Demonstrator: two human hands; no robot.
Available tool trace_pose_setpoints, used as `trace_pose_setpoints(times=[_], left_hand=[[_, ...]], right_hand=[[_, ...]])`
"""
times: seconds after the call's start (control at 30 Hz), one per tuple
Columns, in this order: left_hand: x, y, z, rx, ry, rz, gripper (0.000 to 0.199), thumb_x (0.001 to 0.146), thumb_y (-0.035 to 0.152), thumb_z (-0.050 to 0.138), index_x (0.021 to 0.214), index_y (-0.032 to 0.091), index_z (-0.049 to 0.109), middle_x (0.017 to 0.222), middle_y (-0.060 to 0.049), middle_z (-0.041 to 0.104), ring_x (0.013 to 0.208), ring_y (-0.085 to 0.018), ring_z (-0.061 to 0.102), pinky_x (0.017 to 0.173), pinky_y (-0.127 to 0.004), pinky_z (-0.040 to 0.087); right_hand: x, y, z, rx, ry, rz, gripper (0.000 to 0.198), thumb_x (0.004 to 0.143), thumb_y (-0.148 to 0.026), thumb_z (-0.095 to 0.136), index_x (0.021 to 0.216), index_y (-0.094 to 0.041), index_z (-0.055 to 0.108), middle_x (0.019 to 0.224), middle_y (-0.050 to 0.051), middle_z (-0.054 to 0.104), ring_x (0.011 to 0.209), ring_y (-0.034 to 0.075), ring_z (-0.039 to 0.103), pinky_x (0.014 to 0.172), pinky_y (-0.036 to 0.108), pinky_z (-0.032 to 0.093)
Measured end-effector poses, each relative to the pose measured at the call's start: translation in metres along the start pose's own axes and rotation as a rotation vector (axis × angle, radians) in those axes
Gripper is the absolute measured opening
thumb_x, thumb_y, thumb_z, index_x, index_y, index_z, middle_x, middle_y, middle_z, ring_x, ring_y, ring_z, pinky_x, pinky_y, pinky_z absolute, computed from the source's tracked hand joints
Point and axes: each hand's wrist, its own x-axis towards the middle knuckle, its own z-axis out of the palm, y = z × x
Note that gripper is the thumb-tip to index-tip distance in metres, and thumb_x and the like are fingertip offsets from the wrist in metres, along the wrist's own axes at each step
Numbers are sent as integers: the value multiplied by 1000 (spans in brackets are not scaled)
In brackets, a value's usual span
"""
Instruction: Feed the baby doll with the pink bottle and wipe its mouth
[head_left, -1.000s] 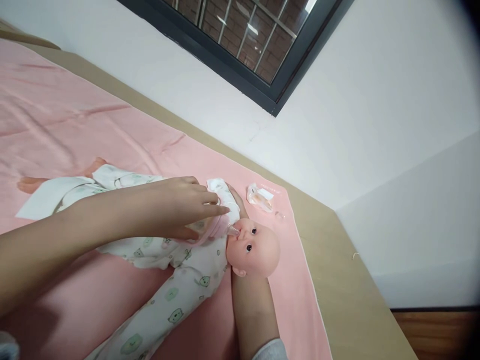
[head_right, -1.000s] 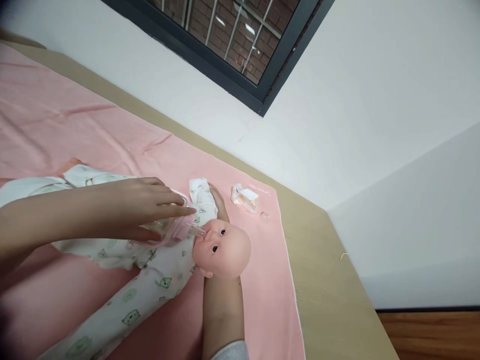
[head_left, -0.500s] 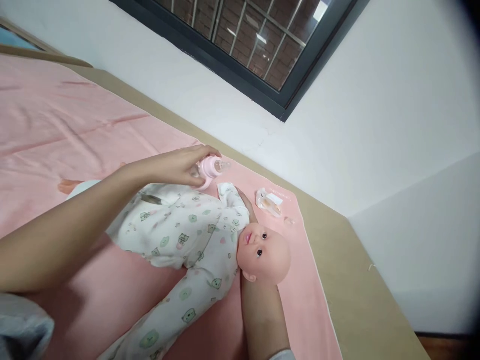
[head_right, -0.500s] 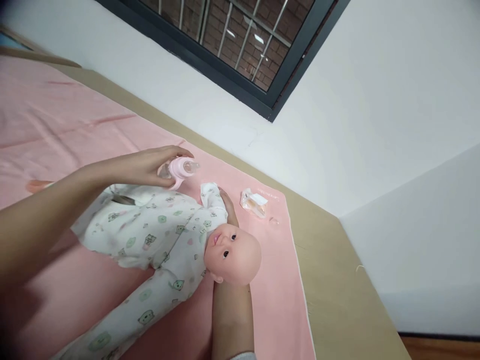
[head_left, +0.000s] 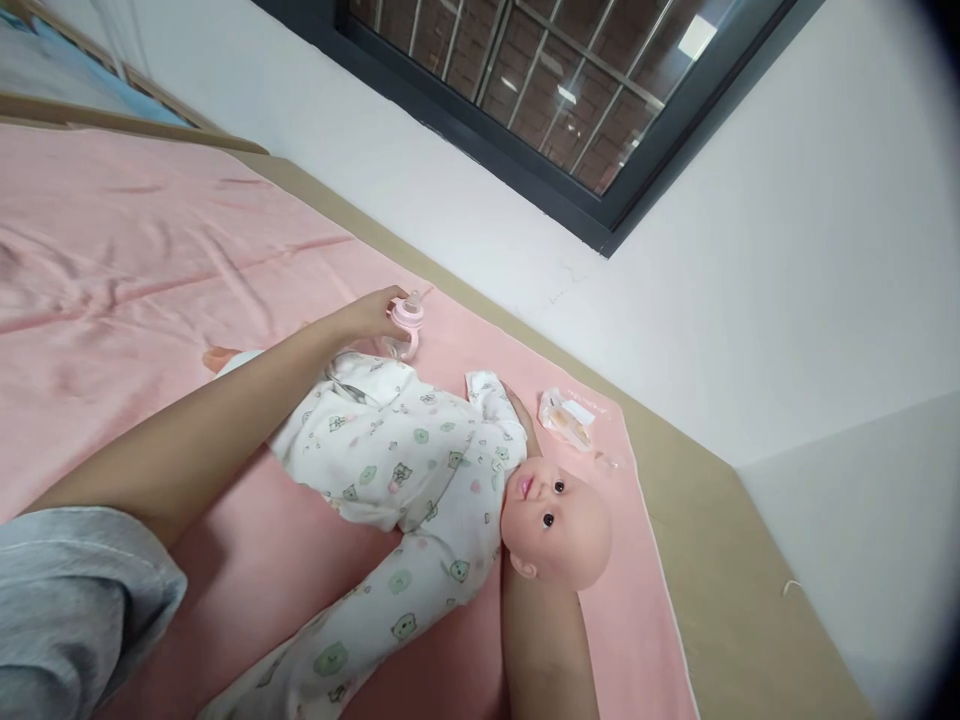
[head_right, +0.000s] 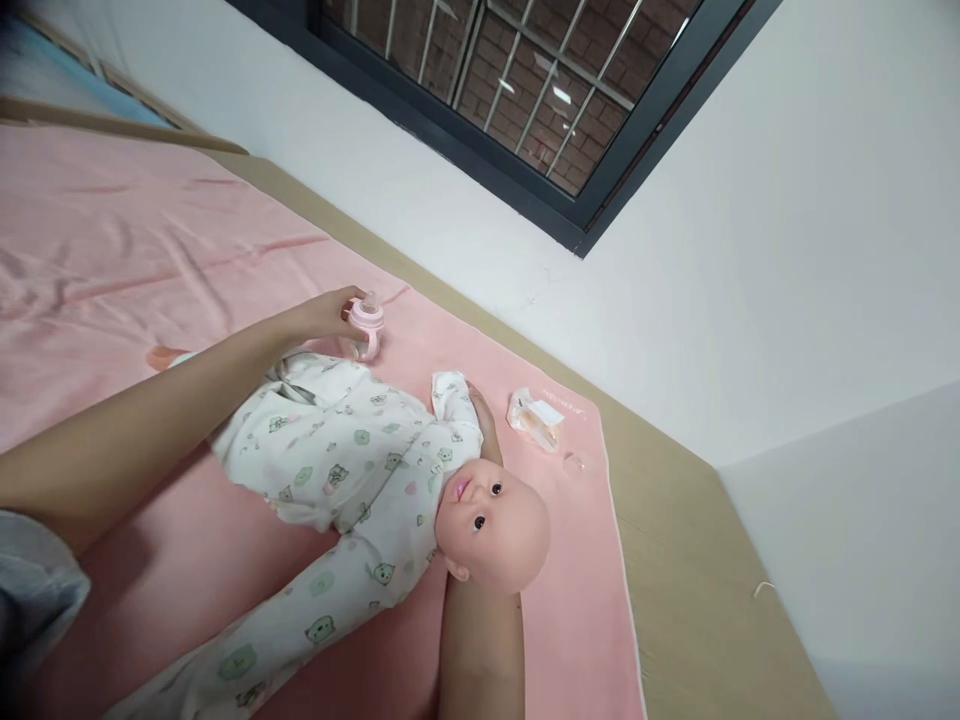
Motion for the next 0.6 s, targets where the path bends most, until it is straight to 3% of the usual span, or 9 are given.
trace_pose_setpoints(times=[0.2,0.33,0.43,0.5,0.6], left_hand=[[5,-13,-2,61,26,-84,76,60,33,69,126,13,39,116,-9,59,105,-25,58,86,-29,48],[0,-2,-2,74,-29,-48,69,58,33,70,120,16,46,113,-7,62,106,-28,60,87,-31,50],[-4,8,-9,151,-82,-56,72,58,36,70,124,17,47,117,-9,63,108,-31,60,90,-34,50],[-6,16,-20,270,-81,-122,85,58,38,73,134,16,41,123,-15,60,108,-35,60,92,-40,49],[-15,33,-35,468,38,-195,95,67,43,70,146,10,30,127,-24,55,116,-43,53,95,-52,44]], right_hand=[[7,1,1,65,-149,3,13,47,-22,78,55,-26,68,70,0,68,68,28,72,56,38,58],[1,0,-2,-111,-297,75,22,45,-20,82,63,-24,71,82,0,70,77,27,73,67,37,59],[-3,1,-2,-130,-353,154,26,43,-14,82,65,-24,72,83,2,71,83,32,73,74,42,59],[-2,1,-1,-73,-344,168,27,41,-11,81,62,-27,72,78,3,71,84,35,73,74,44,60],[4,1,3,30,-171,5,24,44,-19,81,61,-31,71,71,0,69,78,32,73,63,38,61]])
